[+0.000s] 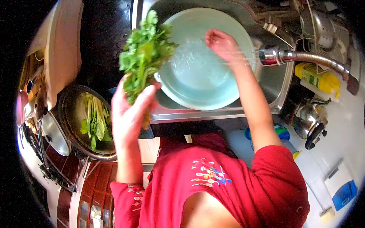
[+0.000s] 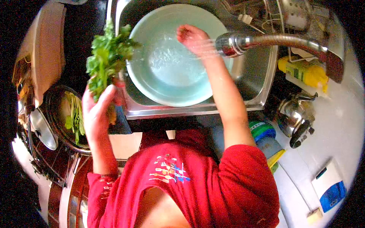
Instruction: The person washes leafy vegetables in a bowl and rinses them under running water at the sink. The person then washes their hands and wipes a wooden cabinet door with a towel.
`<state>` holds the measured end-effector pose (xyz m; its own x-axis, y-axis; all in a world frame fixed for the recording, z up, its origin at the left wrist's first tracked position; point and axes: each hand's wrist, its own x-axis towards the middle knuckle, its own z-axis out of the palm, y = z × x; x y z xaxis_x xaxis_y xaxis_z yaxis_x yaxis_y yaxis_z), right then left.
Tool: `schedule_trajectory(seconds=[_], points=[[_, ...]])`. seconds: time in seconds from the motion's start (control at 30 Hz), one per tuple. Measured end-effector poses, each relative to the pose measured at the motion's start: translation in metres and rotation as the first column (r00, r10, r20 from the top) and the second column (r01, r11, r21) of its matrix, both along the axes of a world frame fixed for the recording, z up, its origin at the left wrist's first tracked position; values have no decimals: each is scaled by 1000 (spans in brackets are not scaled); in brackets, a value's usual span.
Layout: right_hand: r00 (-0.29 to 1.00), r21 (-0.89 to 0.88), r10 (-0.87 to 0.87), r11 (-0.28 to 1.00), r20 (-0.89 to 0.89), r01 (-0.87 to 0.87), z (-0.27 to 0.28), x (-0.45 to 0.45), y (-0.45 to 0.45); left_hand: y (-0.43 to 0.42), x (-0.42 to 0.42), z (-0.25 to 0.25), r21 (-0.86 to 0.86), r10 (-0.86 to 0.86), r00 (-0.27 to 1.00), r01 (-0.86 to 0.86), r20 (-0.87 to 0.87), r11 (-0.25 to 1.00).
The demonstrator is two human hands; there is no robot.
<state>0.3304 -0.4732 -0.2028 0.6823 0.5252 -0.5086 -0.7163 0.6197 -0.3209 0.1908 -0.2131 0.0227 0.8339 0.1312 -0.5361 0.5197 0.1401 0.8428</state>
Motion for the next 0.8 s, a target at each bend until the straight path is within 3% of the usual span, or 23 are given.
schedule_trajectory(seconds=[0.07,0.1,0.17,0.2,0.23,0.3,0.33,0.4,0.43,0.5,0.57,0.6,0.63,0.67,0.7,0.73,0.8], points=[[992,58,115,991,57,-119,43,-6,-37,15,-5,19,140,10,1000,-11,12,990],[953,-304,174,948,247,-95,66,-13,-58,23,-11,28,212,29,999,-33,23,977],[947,-415,79,908,311,61,111,-24,-88,52,-29,38,346,19,998,-41,67,937],[978,-204,-114,968,175,149,127,-25,-99,66,-40,44,433,41,997,-65,65,899],[975,-241,-150,952,166,188,115,-25,-132,76,-52,50,433,134,988,-157,83,888],[974,-368,-108,913,200,177,78,-25,-177,109,-81,57,525,151,987,-153,47,837],[959,-614,23,773,283,163,78,-30,-176,121,-95,56,579,181,982,-173,45,797],[895,-926,316,309,315,216,80,-42,-166,144,-121,45,678,239,970,-208,50,705],[850,-960,456,36,264,279,81,-43,-158,160,-132,37,773,113,993,-98,35,627],[761,-776,648,-460,39,432,82,-46,-145,166,-143,27,809,94,995,-72,21,583],[654,-840,756,-332,36,430,81,-52,-147,160,-141,26,809,16,1000,12,-27,588],[700,-899,712,-267,58,346,91,-51,-125,172,-150,12,826,-4,1000,8,-7,563],[749,-943,659,-199,71,265,101,-51,-104,169,-152,8,768,70,997,-56,15,638],[780,-968,619,-131,90,216,107,-53,-93,174,-158,2,805,50,999,-41,13,591],[706,-918,682,-132,191,375,77,-50,-105,165,-151,9,801,63,997,-70,40,594],[691,-915,723,-271,11,298,75,-46,-104,164,-148,14,813,101,995,-46,-16,580],[659,-940,750,-182,57,288,83,-50,-88,169,-149,17,709,180,980,-187,85,680]])
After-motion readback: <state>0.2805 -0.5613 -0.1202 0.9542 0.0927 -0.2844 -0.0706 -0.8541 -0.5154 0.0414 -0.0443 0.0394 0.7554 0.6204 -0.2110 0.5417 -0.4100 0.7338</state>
